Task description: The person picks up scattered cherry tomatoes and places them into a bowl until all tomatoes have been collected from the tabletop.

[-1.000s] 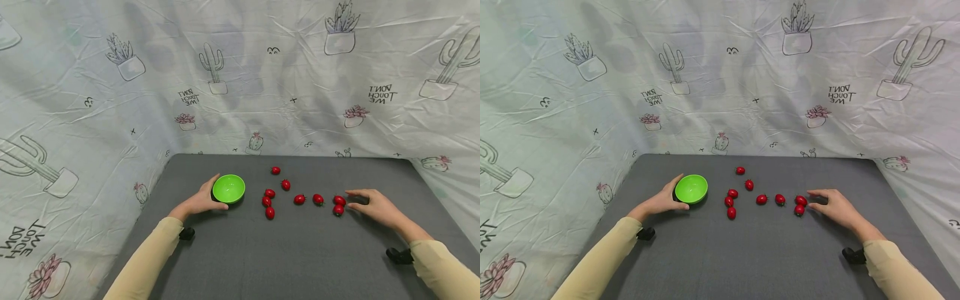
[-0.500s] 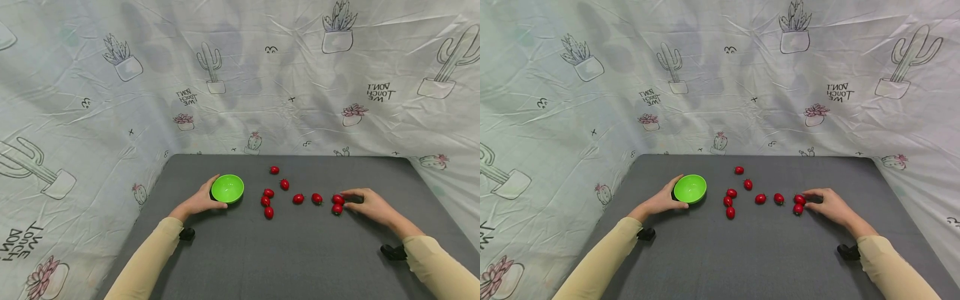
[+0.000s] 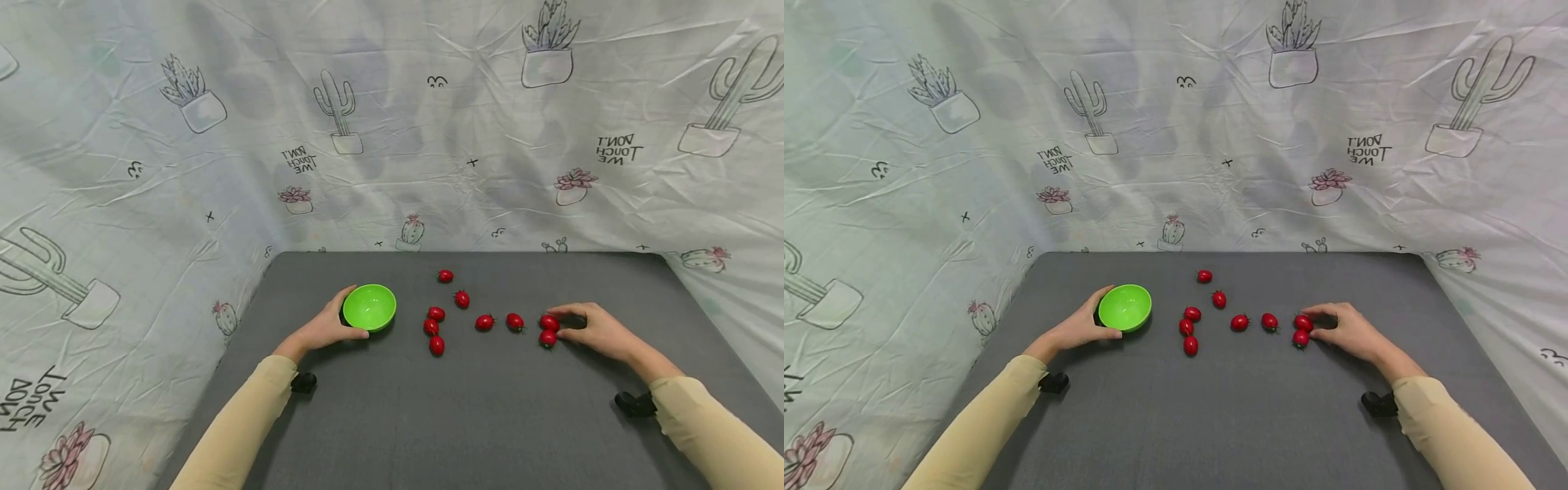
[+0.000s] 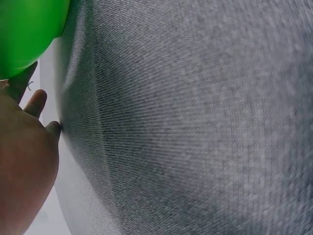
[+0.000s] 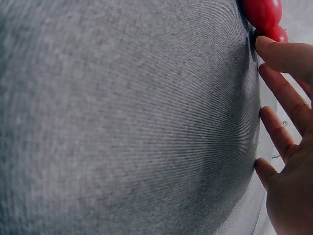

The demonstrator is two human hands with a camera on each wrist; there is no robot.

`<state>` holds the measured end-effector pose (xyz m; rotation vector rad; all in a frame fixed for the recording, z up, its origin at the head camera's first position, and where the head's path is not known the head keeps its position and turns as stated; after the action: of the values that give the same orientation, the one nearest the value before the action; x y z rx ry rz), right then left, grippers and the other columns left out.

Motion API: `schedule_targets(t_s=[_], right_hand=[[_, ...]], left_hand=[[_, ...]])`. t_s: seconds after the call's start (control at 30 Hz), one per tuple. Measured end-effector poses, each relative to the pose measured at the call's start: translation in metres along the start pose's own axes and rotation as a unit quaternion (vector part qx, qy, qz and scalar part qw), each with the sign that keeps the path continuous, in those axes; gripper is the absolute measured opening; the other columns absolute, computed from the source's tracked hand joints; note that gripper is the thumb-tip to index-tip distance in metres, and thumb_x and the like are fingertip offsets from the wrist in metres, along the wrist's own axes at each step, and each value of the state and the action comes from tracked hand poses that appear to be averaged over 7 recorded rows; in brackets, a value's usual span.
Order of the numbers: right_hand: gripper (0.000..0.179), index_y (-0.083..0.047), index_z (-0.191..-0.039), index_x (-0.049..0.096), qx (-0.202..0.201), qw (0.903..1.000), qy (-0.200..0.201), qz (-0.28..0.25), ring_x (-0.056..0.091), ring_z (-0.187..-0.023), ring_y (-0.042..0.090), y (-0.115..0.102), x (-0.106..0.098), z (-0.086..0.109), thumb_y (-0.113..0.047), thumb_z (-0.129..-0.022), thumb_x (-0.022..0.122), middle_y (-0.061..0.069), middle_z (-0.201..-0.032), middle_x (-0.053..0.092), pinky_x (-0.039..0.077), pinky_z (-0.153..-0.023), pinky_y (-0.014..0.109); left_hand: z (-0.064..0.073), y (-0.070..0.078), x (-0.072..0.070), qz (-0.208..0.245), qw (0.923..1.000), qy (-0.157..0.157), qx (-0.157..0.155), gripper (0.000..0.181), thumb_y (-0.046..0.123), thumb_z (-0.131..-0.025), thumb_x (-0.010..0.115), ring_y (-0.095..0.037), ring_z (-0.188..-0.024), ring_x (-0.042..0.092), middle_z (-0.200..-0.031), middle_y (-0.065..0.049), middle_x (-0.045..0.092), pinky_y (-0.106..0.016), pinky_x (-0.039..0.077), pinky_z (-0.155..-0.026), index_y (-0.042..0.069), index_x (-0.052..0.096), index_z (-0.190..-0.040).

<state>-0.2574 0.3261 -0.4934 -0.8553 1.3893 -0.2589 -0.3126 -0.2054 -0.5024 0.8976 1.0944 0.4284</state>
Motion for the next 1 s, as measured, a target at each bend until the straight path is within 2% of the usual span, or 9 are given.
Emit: schedule_targets(t_s=[0.17,0.4,0.53,0.6,0.7,0.87,1.0], right_hand=[[0.043,-0.006,-0.134,0.067,-0.006,1.0000,0.005,0.005,0.055,-0.123,0.035,0.0008,0.0010,-0.0007,-0.018,-0.094,0.077,0.013,-0.129,0.067,0.041,-0.097,0.051],[0.041,-0.008,-0.133,0.069,-0.030,0.9993,0.024,0.004,0.056,-0.119,0.020,0.0029,0.0020,-0.0016,-0.015,-0.093,0.078,0.010,-0.126,0.069,0.039,-0.095,0.023],[0.040,-0.008,-0.132,0.069,-0.034,0.9990,0.029,0.000,0.055,-0.118,0.011,0.0034,0.0029,-0.0026,-0.014,-0.093,0.078,0.009,-0.126,0.069,0.037,-0.095,0.019],[0.039,-0.008,-0.132,0.069,-0.038,0.9988,0.030,-0.002,0.056,-0.118,0.012,0.0030,0.0036,-0.0031,-0.014,-0.094,0.077,0.009,-0.125,0.069,0.036,-0.095,0.018],[0.038,-0.008,-0.132,0.069,-0.038,0.9988,0.031,-0.005,0.057,-0.119,0.022,0.0016,0.0043,-0.0039,-0.013,-0.095,0.075,0.010,-0.126,0.069,0.039,-0.097,0.026],[0.037,-0.006,-0.134,0.067,-0.018,0.9993,0.029,-0.015,0.052,-0.126,0.039,0.0006,0.0032,-0.0050,-0.014,-0.099,0.071,0.018,-0.132,0.065,0.036,-0.100,0.059],[0.039,-0.004,-0.136,0.065,-0.017,0.9994,0.024,-0.017,0.051,-0.128,0.042,0.0015,0.0034,-0.0089,-0.014,-0.099,0.071,0.020,-0.134,0.063,0.036,-0.100,0.065]], left_hand=[[-0.0018,0.0008,0.0012,0.006,0.9999,-0.004,0.011,0.115,0.043,-0.081,0.088,-0.034,-0.149,0.025,-0.165,-0.012,0.019,-0.061,0.027,-0.113,0.020,0.013,-0.165],[-0.0031,0.0011,0.0015,0.009,0.9999,-0.009,0.012,0.114,0.042,-0.081,0.088,-0.034,-0.148,0.026,-0.165,-0.010,0.020,-0.061,0.028,-0.113,0.021,0.014,-0.165],[-0.0036,0.0011,0.0017,0.011,0.9998,-0.009,0.011,0.114,0.043,-0.081,0.088,-0.033,-0.147,0.028,-0.164,-0.010,0.022,-0.060,0.029,-0.113,0.021,0.015,-0.165],[-0.0037,0.0009,0.0021,0.009,0.9998,-0.011,0.011,0.115,0.043,-0.080,0.088,-0.033,-0.147,0.028,-0.164,-0.010,0.021,-0.060,0.029,-0.113,0.020,0.015,-0.165],[-0.0038,-0.0007,0.0025,0.006,0.9999,-0.013,0.009,0.115,0.044,-0.081,0.088,-0.033,-0.147,0.028,-0.165,-0.011,0.021,-0.059,0.029,-0.113,0.020,0.014,-0.165],[-0.0038,-0.0025,0.0026,0.008,0.9999,-0.012,0.007,0.114,0.044,-0.081,0.088,-0.033,-0.147,0.028,-0.165,-0.011,0.020,-0.060,0.029,-0.113,0.021,0.014,-0.165],[-0.0028,-0.0017,0.0027,0.008,0.9999,-0.011,0.007,0.113,0.044,-0.081,0.087,-0.034,-0.148,0.027,-0.165,-0.011,0.020,-0.061,0.029,-0.113,0.021,0.014,-0.165]])
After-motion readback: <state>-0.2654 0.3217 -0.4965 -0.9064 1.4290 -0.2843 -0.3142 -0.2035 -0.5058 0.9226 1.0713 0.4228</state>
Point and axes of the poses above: each hand's wrist, its own z-axis away from the middle knuckle, its own x-axis out of the palm, y = z × x, the point moved 6 cm from there along -z, towards the middle knuckle
